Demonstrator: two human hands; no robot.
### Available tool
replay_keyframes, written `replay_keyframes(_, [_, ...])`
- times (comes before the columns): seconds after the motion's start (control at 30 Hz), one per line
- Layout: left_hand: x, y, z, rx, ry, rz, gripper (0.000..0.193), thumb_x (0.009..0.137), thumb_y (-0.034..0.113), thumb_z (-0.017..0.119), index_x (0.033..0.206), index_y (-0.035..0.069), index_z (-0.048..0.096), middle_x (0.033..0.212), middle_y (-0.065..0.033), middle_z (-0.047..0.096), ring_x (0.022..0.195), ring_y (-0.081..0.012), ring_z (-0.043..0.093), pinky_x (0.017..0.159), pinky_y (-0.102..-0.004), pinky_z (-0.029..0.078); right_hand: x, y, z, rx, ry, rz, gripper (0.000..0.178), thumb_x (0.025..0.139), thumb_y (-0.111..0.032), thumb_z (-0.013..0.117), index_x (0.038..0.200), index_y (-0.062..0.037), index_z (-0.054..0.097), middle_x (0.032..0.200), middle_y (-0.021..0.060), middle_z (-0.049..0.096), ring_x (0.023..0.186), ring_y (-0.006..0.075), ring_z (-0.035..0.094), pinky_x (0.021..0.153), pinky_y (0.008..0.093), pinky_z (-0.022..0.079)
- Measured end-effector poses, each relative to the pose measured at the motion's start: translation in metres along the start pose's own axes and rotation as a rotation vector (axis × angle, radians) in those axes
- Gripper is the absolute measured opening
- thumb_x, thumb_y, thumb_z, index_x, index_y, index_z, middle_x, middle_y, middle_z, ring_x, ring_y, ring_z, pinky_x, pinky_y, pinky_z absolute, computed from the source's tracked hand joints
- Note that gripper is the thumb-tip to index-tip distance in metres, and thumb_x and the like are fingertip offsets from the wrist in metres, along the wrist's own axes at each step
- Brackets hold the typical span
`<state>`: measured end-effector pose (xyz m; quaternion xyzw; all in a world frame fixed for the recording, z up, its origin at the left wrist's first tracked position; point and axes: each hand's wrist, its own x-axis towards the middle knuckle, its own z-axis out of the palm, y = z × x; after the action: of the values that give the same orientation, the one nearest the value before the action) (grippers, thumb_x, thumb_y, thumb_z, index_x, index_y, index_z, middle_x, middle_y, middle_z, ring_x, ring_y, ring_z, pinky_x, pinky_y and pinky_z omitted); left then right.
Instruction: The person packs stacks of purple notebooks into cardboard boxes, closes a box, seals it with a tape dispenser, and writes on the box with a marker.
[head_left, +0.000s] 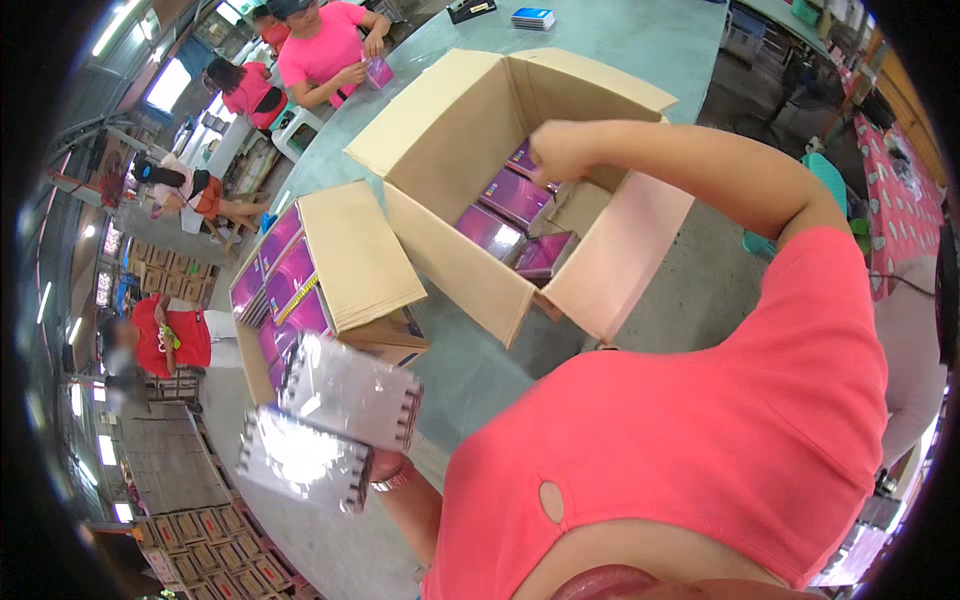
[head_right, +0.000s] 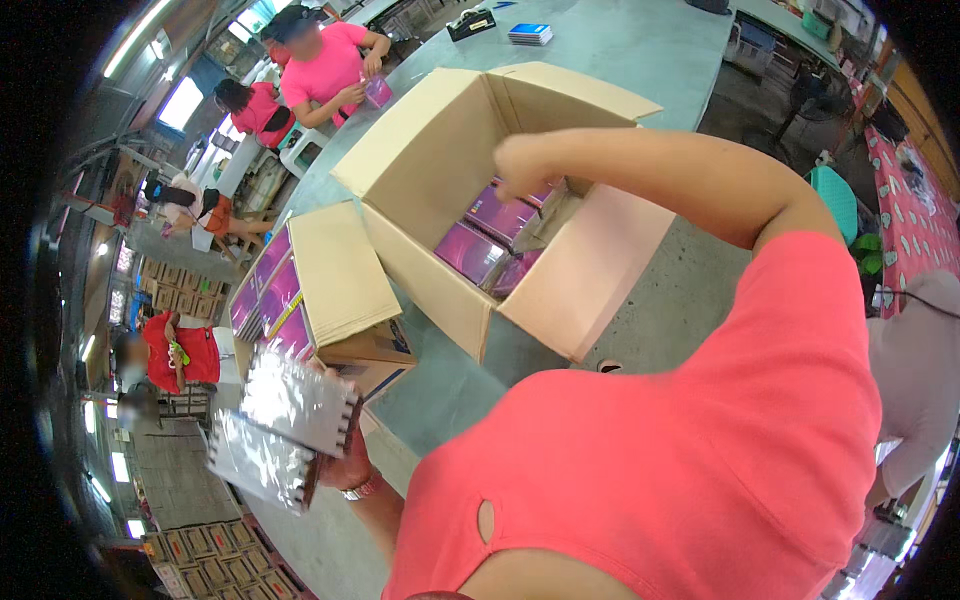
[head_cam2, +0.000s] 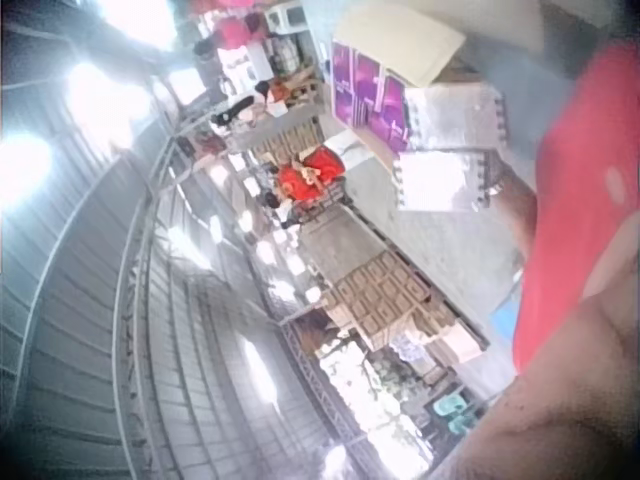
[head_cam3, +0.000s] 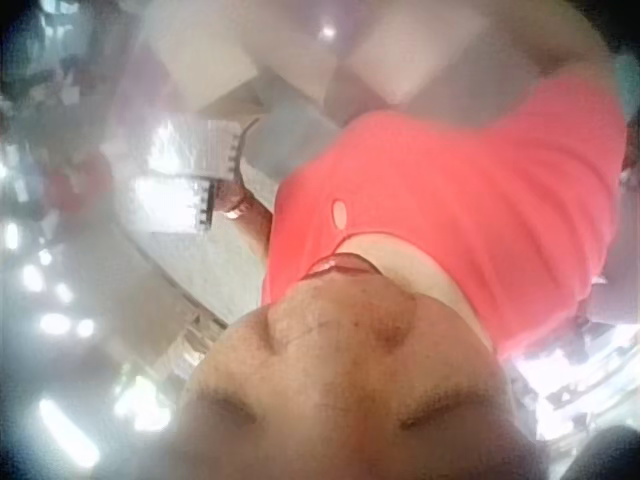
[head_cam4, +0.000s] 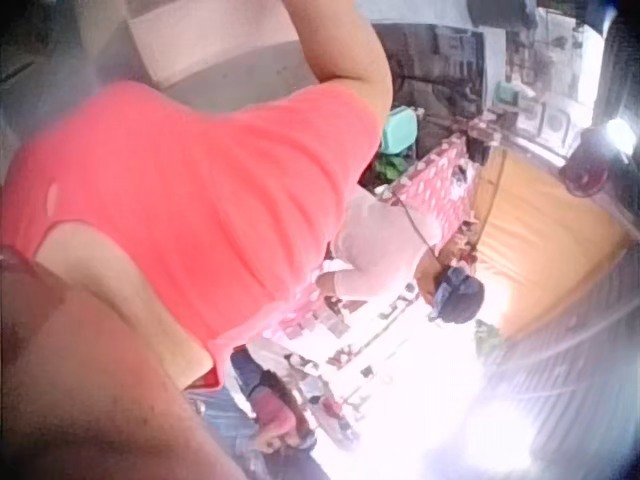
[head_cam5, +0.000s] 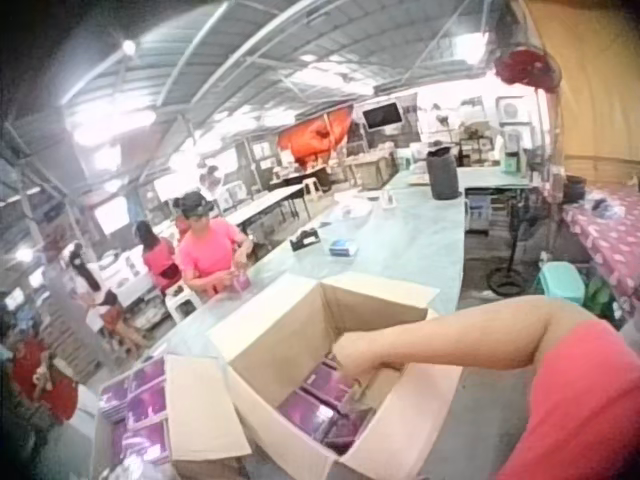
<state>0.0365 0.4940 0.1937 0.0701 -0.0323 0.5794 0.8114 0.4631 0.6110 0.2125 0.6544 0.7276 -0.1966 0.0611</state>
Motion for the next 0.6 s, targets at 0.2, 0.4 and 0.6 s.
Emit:
replay_keyframes(0.2, [0.069, -0.012, -0.005, 0.654, -0.168, 0.009, 0.073, 0.085, 0.053, 0.046, 0.144, 0.012, 0.034, 0.146, -0.0107, 0.037, 0.135, -0.0318, 0.033, 0.109, -0.058, 0.024, -0.045, -0.063, -0.078, 1.133, -0.008, -0.472, 0.05, 0.094, -0.046, 0.051, 0.119, -0.0032, 0.055, 0.114, 0.0141, 0.06, 0.1, 0.0227, 0.059, 0.085, 0.0346, 0.051])
replay_keyframes(0.4, [0.129, -0.101, 0.031, 0.807, -0.122, -0.08, 0.061, 0.075, 0.034, 0.06, 0.125, 0.001, 0.05, 0.118, -0.0148, 0.06, 0.106, -0.0304, 0.06, 0.092, -0.0435, 0.05, -0.029, -0.021, -0.078, 0.805, -0.249, -0.732, 0.079, 0.085, -0.045, 0.067, 0.145, -0.0074, 0.033, 0.134, 0.0143, 0.05, 0.121, 0.0252, 0.048, 0.106, 0.0352, 0.034])
replay_keyframes(0.6, [0.169, -0.13, 0.025, 0.723, 0.051, -0.148, 0.051, 0.077, 0.03, 0.061, 0.119, 0.002, 0.054, 0.113, -0.0132, 0.062, 0.101, -0.0287, 0.062, 0.09, -0.0421, 0.051, -0.023, 0.008, -0.059, 0.873, -0.481, -0.648, 0.092, 0.066, -0.016, 0.085, 0.142, -0.0053, 0.034, 0.127, 0.0126, 0.054, 0.118, 0.0234, 0.05, 0.1, 0.035, 0.039])
